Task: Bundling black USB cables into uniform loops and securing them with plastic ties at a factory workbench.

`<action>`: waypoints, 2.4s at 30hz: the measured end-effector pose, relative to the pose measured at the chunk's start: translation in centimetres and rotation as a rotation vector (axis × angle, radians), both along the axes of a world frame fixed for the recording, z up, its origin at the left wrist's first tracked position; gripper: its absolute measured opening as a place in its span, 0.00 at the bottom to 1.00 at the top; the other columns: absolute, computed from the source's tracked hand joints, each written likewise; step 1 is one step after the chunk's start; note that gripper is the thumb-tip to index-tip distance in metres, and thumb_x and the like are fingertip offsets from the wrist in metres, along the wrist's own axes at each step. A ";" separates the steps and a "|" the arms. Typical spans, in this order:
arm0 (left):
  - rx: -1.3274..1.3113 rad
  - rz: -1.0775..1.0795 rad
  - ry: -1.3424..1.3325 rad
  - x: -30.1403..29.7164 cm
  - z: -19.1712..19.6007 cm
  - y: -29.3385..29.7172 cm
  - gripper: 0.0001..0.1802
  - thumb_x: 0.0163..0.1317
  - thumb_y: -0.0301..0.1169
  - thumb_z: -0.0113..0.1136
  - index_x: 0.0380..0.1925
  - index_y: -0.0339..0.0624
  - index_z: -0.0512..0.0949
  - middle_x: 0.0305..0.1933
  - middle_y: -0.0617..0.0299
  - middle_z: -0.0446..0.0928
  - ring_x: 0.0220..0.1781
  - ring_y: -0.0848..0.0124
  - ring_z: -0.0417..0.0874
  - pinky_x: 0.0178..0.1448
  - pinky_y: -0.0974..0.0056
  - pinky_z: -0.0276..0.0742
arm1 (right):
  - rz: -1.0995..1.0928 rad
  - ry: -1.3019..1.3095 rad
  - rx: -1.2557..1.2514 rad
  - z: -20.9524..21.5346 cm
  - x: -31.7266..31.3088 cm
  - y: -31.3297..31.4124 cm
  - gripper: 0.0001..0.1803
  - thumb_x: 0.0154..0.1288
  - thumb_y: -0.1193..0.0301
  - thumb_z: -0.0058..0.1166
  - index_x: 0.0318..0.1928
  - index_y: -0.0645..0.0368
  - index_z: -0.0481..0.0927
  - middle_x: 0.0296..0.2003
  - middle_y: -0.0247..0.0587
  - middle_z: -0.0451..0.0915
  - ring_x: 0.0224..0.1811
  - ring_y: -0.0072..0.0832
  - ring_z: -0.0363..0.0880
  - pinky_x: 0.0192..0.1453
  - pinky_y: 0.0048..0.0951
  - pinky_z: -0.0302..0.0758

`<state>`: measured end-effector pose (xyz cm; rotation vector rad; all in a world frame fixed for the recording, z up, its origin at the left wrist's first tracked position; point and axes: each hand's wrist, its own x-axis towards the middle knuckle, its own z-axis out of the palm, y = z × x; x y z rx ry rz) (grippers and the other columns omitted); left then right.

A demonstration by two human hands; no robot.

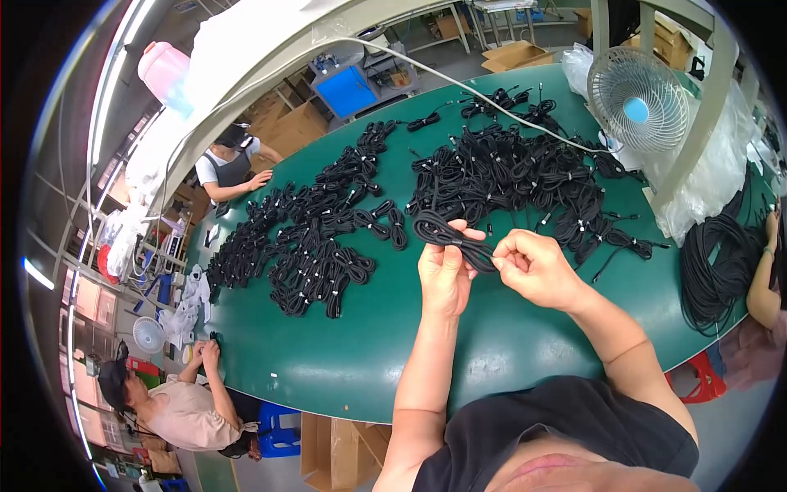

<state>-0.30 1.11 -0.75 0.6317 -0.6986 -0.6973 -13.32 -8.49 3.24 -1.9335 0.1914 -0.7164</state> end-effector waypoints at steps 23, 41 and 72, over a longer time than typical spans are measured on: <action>0.235 -0.248 -0.039 -2.6 0.1 0.3 0.26 0.64 0.44 0.49 0.53 0.34 0.66 0.35 0.59 0.73 0.30 0.71 0.77 0.34 0.68 0.73 | -0.332 -0.332 -0.478 0.9 -0.8 -0.6 0.14 0.50 0.70 0.61 0.36 0.63 0.77 0.31 0.41 0.75 0.32 0.35 0.75 0.34 0.32 0.71; 0.222 -0.239 -0.006 -2.1 -0.4 0.3 0.24 0.67 0.47 0.39 0.53 0.39 0.61 0.32 0.44 0.74 0.16 0.71 0.71 0.15 0.72 0.66 | -0.174 -0.062 -0.055 -0.8 -0.1 -3.0 0.13 0.63 0.69 0.50 0.43 0.65 0.76 0.22 0.38 0.77 0.20 0.17 0.73 0.23 0.22 0.70; 0.211 -0.095 0.014 -1.7 -0.7 -0.3 0.15 0.63 0.26 0.51 0.49 0.37 0.67 0.43 0.53 0.75 0.18 0.78 0.70 0.16 0.75 0.65 | -0.150 -0.124 -0.486 -1.6 0.0 -0.8 0.06 0.55 0.76 0.52 0.32 0.63 0.70 0.28 0.45 0.69 0.28 0.40 0.76 0.25 0.38 0.74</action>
